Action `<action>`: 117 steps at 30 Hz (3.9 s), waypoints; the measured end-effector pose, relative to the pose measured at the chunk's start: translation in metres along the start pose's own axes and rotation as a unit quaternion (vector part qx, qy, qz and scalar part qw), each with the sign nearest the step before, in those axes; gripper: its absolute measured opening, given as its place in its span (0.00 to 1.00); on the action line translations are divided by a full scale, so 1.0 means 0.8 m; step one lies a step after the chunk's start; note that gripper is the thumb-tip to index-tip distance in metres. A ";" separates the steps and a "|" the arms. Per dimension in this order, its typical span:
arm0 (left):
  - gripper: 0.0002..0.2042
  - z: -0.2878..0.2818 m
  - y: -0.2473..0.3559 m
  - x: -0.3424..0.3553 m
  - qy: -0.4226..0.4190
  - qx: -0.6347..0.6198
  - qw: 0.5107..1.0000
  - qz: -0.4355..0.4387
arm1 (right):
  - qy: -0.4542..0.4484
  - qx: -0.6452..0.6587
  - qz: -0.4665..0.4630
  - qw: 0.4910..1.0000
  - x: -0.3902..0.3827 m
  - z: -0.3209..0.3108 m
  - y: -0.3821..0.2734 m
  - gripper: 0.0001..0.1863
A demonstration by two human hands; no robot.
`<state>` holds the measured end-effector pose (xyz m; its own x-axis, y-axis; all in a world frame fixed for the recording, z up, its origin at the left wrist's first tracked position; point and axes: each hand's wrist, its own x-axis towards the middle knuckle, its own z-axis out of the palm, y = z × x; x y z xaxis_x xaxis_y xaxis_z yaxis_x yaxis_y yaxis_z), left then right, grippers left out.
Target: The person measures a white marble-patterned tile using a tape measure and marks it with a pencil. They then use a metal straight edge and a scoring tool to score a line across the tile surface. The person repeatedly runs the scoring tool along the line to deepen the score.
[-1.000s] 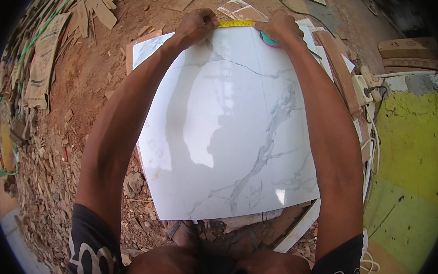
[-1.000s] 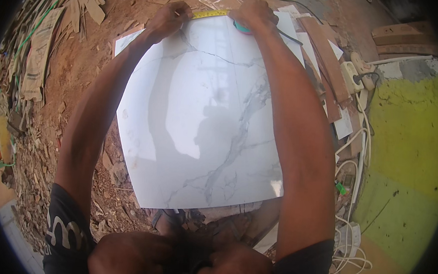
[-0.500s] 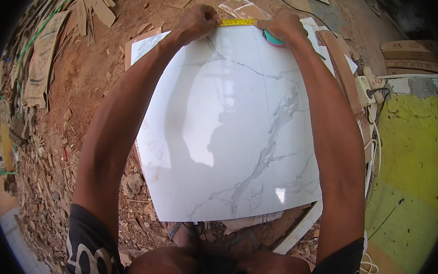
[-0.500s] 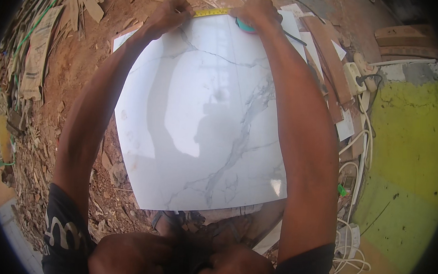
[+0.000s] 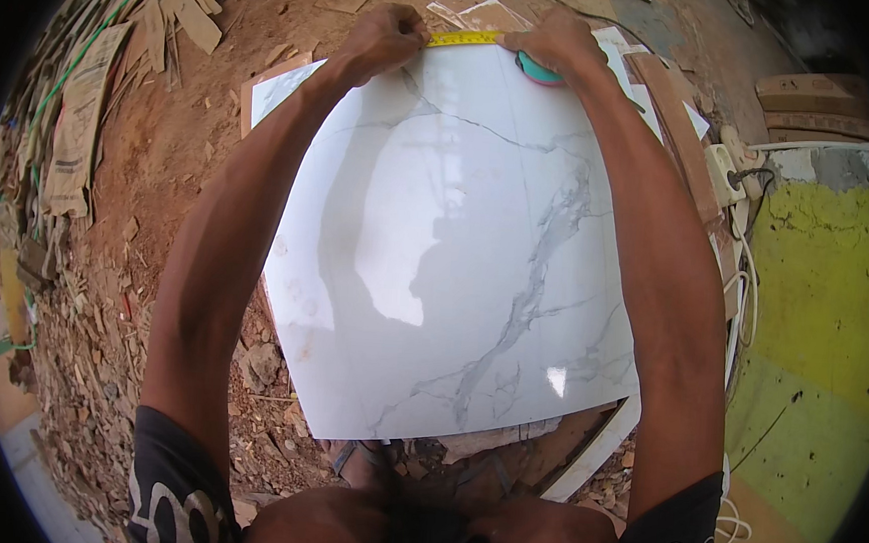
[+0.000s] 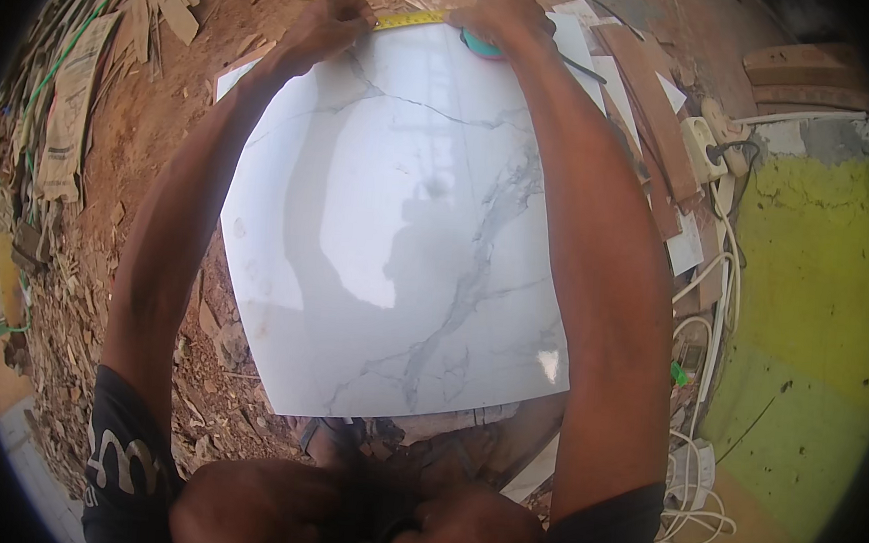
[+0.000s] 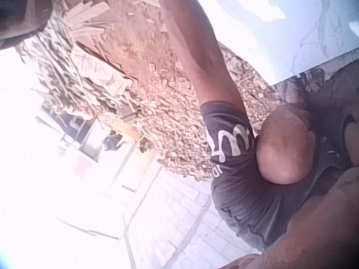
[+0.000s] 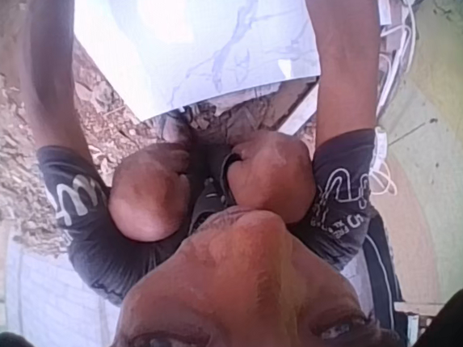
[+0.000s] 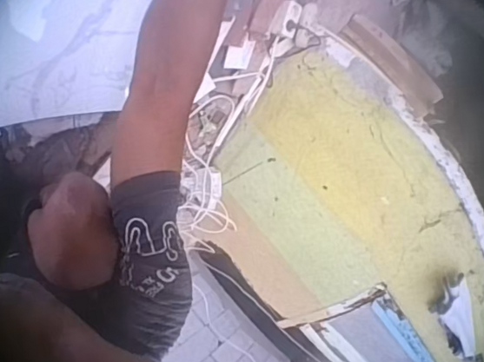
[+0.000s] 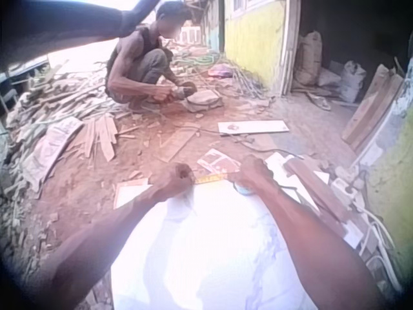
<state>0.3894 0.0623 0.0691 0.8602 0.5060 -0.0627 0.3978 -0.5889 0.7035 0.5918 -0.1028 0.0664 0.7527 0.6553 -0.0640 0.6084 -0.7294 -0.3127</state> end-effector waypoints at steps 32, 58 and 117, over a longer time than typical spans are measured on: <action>0.09 0.001 -0.007 -0.001 0.019 -0.064 0.998 -0.019 | -0.061 0.037 0.067 0.995 -0.046 -0.041 -0.038 0.33; 0.10 -0.003 -0.001 0.001 0.015 -0.066 0.997 -0.039 | -0.054 0.020 0.051 0.997 -0.042 -0.037 -0.036 0.33; 0.16 -0.013 0.002 0.021 -0.082 0.004 0.995 -0.057 | -0.040 0.014 0.042 0.998 -0.031 -0.027 -0.027 0.35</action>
<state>0.4014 0.0767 0.0761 0.8495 0.4606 -0.2573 0.4981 -0.5395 0.6788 0.5650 -0.1076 0.0950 0.7777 0.6061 -0.1666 0.5356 -0.7777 -0.3292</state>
